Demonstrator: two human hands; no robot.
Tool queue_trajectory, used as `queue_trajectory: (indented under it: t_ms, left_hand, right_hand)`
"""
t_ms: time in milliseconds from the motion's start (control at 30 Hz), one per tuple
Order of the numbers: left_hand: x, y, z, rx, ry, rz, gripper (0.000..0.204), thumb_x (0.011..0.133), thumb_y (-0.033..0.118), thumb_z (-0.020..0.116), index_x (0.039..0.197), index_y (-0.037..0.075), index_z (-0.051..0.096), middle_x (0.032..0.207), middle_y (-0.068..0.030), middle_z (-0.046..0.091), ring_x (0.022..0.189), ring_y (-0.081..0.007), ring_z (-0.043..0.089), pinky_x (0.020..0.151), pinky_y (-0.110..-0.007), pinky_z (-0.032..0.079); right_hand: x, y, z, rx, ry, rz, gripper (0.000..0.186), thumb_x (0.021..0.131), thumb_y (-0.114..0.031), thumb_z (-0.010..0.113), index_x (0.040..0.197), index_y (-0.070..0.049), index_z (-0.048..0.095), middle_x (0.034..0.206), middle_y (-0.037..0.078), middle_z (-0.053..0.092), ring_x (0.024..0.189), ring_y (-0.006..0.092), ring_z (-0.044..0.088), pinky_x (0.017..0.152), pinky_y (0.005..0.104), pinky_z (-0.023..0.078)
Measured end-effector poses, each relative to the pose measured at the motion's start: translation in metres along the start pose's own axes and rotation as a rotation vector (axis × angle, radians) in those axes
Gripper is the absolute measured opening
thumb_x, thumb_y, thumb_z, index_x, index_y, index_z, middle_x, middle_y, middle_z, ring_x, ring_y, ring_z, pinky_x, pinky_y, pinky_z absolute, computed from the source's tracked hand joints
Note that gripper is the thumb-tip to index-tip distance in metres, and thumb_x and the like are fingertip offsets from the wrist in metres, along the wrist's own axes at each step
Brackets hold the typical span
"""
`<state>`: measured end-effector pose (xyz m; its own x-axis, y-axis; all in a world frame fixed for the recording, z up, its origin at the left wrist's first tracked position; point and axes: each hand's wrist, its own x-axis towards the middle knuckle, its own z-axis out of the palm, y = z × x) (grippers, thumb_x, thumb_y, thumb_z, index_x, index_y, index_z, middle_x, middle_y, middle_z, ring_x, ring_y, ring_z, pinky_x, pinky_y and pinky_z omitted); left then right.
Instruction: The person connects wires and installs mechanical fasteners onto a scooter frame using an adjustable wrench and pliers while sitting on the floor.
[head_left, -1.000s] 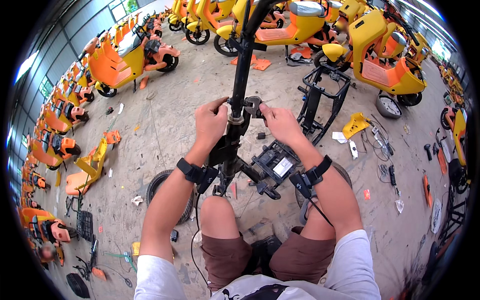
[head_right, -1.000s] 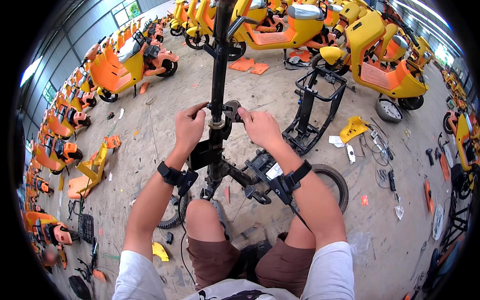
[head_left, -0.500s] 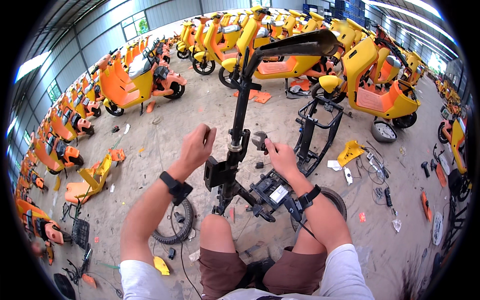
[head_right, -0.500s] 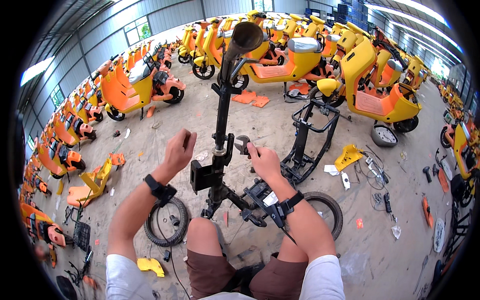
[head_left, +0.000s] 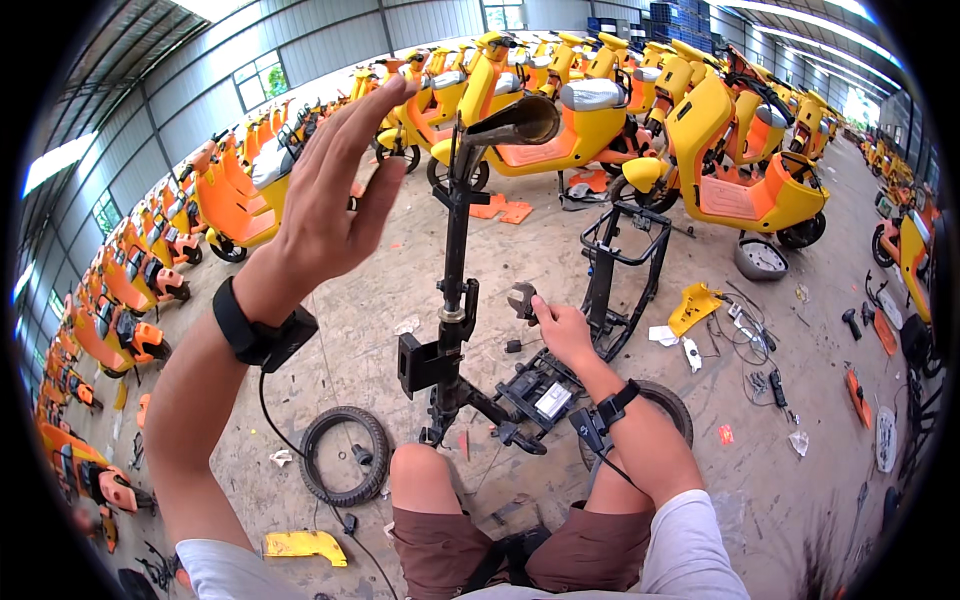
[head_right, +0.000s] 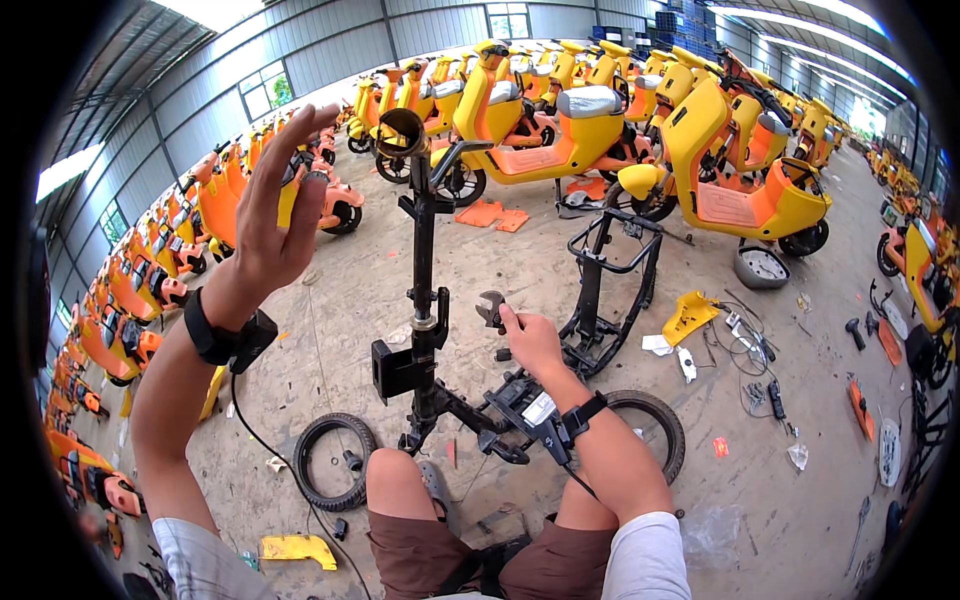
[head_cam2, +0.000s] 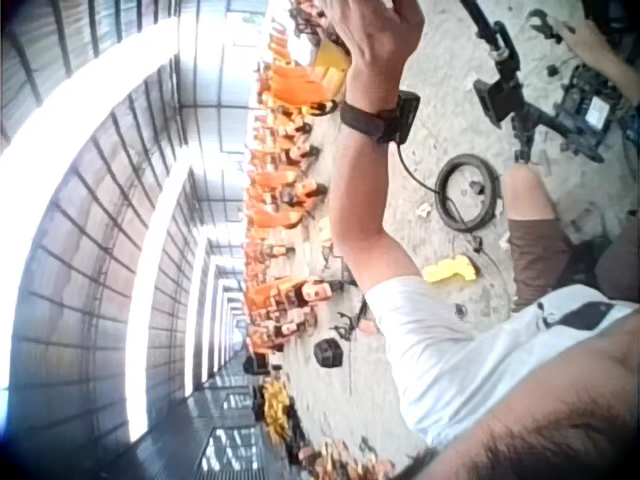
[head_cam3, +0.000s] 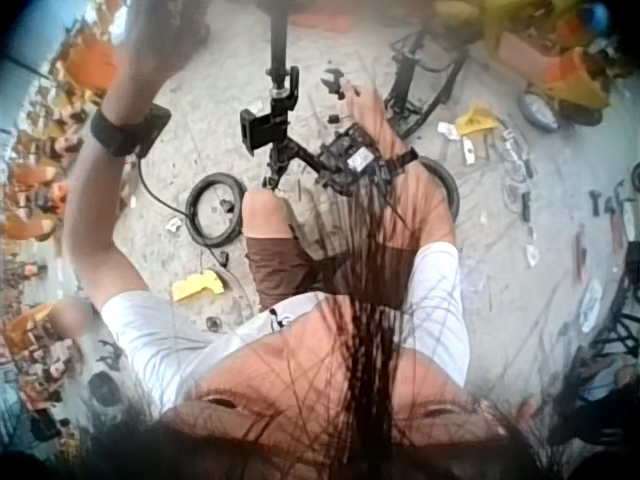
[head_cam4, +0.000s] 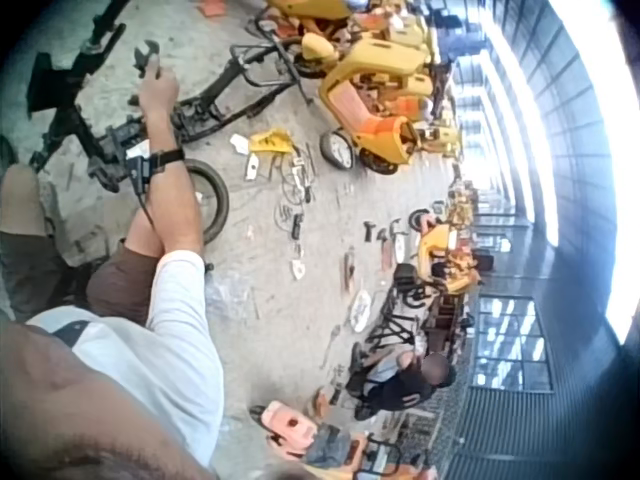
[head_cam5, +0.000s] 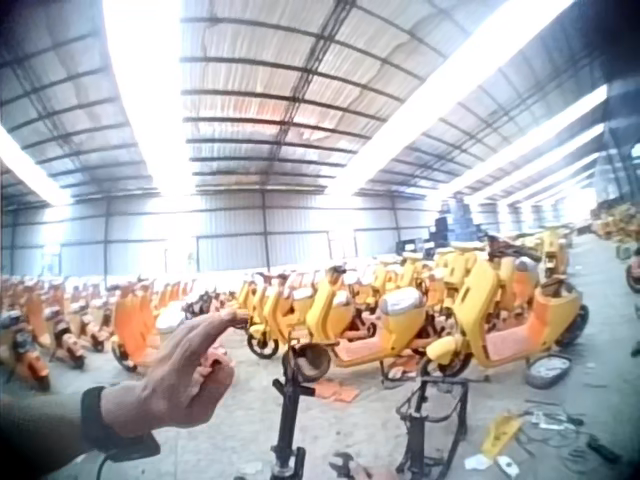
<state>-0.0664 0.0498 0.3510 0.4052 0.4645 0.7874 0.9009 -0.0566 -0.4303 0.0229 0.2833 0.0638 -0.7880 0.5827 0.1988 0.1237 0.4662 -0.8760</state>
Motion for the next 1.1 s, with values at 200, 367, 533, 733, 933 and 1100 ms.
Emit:
queue_trajectory:
  t_ms: [200, 367, 533, 733, 933, 1100]
  left_hand:
    - [0.031, 0.041, 0.051, -0.403, 0.059, -0.124, 0.045, 0.101, 0.015, 0.046, 0.141, -0.004, 0.039, 0.135, -0.0209, 0.054, 0.124, -0.0312, 0.054, 0.104, -0.039, 0.04]
    - [0.035, 0.043, 0.075, -0.336, 0.182, -0.108, 0.037, 0.103, 0.011, 0.043, 0.136, -0.005, 0.047, 0.126, -0.018, 0.062, 0.116, -0.0252, 0.061, 0.097, -0.034, 0.046]
    - [0.06, 0.058, 0.101, -0.244, 0.145, -0.004, 0.034, 0.093, 0.004, 0.059, 0.127, 0.005, 0.058, 0.102, -0.0152, 0.065, 0.082, -0.0287, 0.065, 0.07, -0.034, 0.052]
    - [0.074, 0.068, 0.164, -0.207, 0.154, 0.03, 0.031, 0.091, 0.007, 0.064, 0.122, 0.006, 0.061, 0.1, -0.0116, 0.066, 0.081, -0.0282, 0.065, 0.069, -0.035, 0.052]
    - [0.071, 0.073, 0.218, -0.035, 0.119, -0.05, 0.028, 0.091, 0.025, 0.067, 0.11, 0.005, 0.065, 0.093, -0.0098, 0.066, 0.08, -0.0258, 0.064, 0.072, -0.036, 0.05]
    - [0.08, 0.087, 0.242, -0.056, 0.047, -0.135, 0.017, 0.088, 0.015, 0.057, 0.1, 0.003, 0.06, 0.091, -0.0159, 0.062, 0.091, -0.0321, 0.06, 0.081, -0.041, 0.047]
  right_hand:
    - [-0.003, 0.004, -0.006, -0.038, -0.011, 0.013, 0.06, 0.095, -0.055, 0.046, 0.081, -0.004, 0.074, 0.07, 0.017, 0.066, 0.073, 0.0344, 0.064, 0.068, 0.0408, 0.048]
    - [-0.01, 0.007, -0.02, -0.074, -0.027, 0.026, 0.06, 0.095, -0.055, 0.044, 0.08, -0.005, 0.073, 0.07, 0.016, 0.066, 0.075, 0.0351, 0.065, 0.069, 0.0419, 0.048]
    - [-0.013, 0.015, -0.036, -0.053, -0.017, 0.051, 0.061, 0.095, -0.055, 0.043, 0.081, -0.004, 0.073, 0.072, 0.017, 0.066, 0.076, 0.0356, 0.065, 0.07, 0.0427, 0.048]
    - [-0.013, 0.023, -0.043, -0.096, -0.011, 0.059, 0.061, 0.095, -0.056, 0.044, 0.083, -0.004, 0.073, 0.074, 0.019, 0.066, 0.078, 0.0369, 0.065, 0.071, 0.043, 0.048]
    - [-0.017, 0.028, -0.04, -0.129, -0.003, 0.095, 0.06, 0.094, -0.055, 0.047, 0.082, -0.003, 0.073, 0.074, 0.021, 0.066, 0.077, 0.0378, 0.065, 0.071, 0.0427, 0.049]
    - [-0.01, 0.052, -0.038, -0.136, -0.007, 0.104, 0.061, 0.094, -0.055, 0.048, 0.082, 0.0, 0.073, 0.073, 0.022, 0.065, 0.076, 0.0381, 0.065, 0.072, 0.0421, 0.05]
